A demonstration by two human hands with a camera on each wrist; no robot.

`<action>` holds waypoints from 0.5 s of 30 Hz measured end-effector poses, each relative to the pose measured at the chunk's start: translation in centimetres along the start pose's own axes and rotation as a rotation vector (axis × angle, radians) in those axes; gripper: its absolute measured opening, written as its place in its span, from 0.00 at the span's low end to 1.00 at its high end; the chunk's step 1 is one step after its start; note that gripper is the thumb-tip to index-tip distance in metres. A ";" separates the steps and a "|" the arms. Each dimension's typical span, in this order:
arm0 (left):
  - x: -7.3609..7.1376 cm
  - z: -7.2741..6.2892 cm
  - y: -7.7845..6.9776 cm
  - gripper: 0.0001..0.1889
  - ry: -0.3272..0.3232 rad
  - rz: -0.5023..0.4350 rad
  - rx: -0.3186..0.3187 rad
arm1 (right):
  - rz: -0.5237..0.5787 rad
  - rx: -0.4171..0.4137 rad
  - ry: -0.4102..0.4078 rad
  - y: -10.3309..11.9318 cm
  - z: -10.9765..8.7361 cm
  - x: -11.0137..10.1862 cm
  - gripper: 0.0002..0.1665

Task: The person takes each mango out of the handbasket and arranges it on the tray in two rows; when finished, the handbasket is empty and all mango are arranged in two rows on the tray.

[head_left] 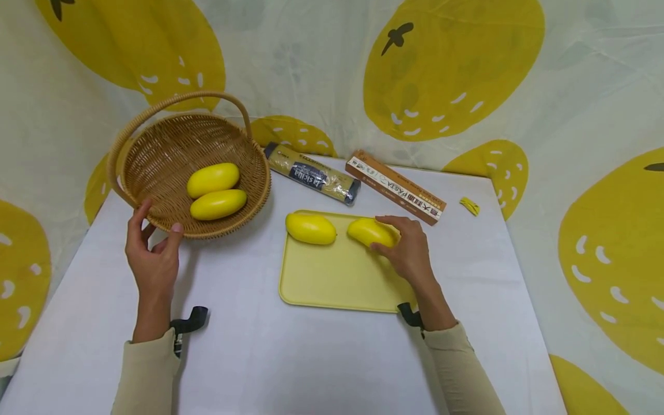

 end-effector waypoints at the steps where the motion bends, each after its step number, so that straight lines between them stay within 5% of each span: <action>1: 0.0 0.1 0.1 0.34 -0.001 0.000 -0.002 | 0.014 -0.008 -0.008 0.4 0.0 -0.1 0.34; 15: -0.2 0.3 1.2 0.34 -0.007 0.016 -0.020 | 0.213 -0.259 -0.086 7.9 1.8 0.3 0.31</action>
Point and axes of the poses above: each hand's wrist, its own z-axis towards the middle knuckle, its own x-axis out of the palm, y = z × x, the point moved 6 cm from there along z, towards the middle knuckle, and after that the axes turned 1 degree about -x, right-handed, at the moved point
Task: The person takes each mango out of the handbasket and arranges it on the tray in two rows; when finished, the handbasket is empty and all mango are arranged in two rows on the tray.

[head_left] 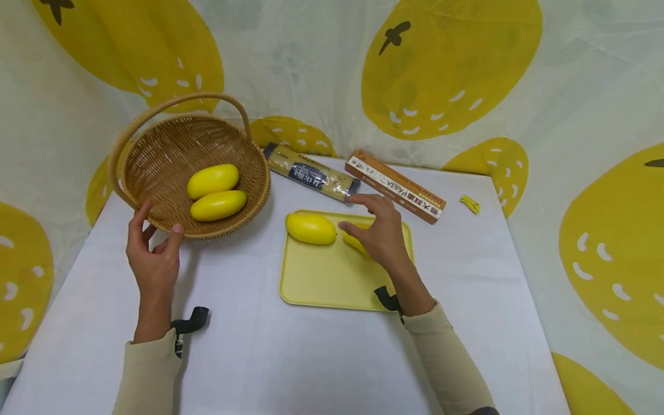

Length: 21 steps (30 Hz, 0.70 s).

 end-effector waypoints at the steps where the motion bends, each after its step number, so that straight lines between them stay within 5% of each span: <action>1: 0.0 0.0 0.0 0.34 0.002 0.004 -0.001 | 0.012 -0.019 0.002 0.5 0.3 0.3 0.31; 12: 0.1 -0.3 -0.8 0.34 0.008 -0.001 0.001 | 0.160 -0.097 0.081 5.9 3.4 3.8 0.31; 21: 0.1 -0.4 -1.1 0.34 0.009 0.004 -0.008 | 0.164 -0.200 0.154 10.2 5.4 7.1 0.31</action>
Point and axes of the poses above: each hand's wrist, its own z-axis towards the middle knuckle, its own x-axis out of the palm, y = z × x, the point moved 6 cm from there along z, towards the middle knuckle, and after that the axes turned 1 degree about -x, right-handed, at the moved point
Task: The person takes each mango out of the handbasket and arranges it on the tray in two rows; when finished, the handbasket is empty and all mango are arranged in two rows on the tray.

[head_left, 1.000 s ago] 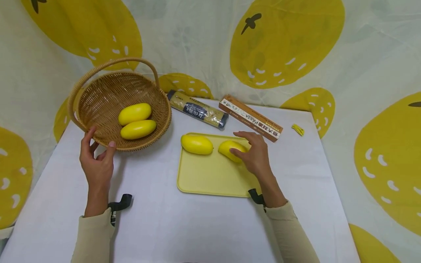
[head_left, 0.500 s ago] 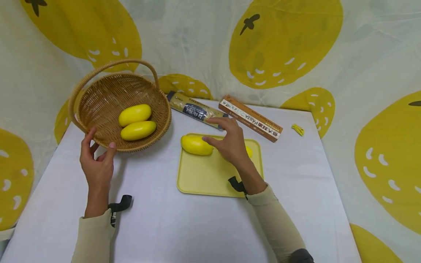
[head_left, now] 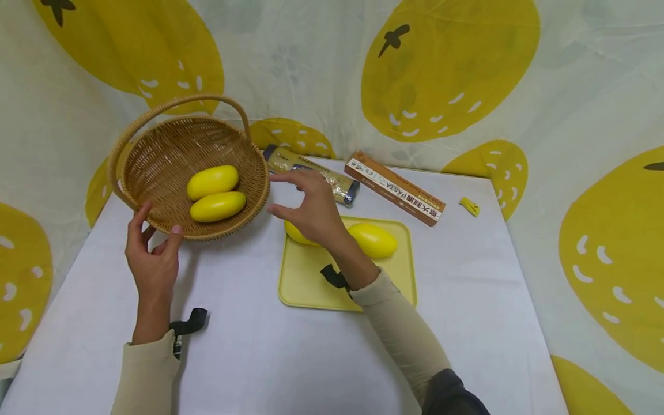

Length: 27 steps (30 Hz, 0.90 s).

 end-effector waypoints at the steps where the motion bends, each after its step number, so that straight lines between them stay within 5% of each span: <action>1: 0.0 0.0 0.0 0.34 -0.001 0.000 -0.001 | -0.008 -0.008 0.012 0.3 0.3 0.4 0.31; 9: 0.0 0.0 0.2 0.34 -0.002 0.005 0.003 | -0.067 -0.015 0.117 2.1 2.6 3.9 0.33; 27: 0.1 -0.1 -0.2 0.34 0.010 0.051 -0.013 | -0.205 0.034 0.348 2.1 6.6 10.7 0.36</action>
Point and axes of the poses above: each hand's wrist, its own z-axis towards the middle knuckle, its own x-axis out of the palm, y = z × x, the point moved 6 cm from there along z, towards the middle knuckle, and after that the axes turned 1 degree about -x, right-handed, at the moved point
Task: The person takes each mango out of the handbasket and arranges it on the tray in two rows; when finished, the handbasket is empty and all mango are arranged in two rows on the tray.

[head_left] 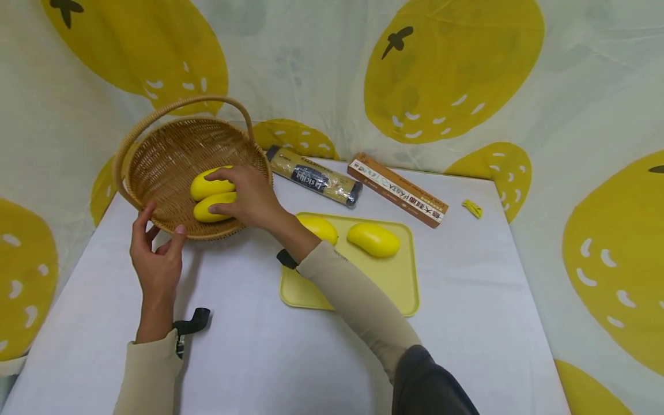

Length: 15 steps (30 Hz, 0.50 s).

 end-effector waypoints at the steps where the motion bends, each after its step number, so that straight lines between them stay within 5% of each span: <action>1: 0.0 0.1 0.1 0.34 0.001 0.003 -0.006 | -0.003 0.006 0.012 0.0 0.3 0.2 0.35; 15: 0.2 -0.1 -0.2 0.34 0.001 0.012 -0.007 | -0.102 0.039 0.145 -0.5 3.2 2.2 0.34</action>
Point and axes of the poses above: each hand's wrist, its own z-axis towards the middle knuckle, its own x-axis out of the palm, y = z × x, the point moved 6 cm from there along z, towards the middle knuckle, and after that the axes turned 1 degree about -x, right-handed, at the moved point
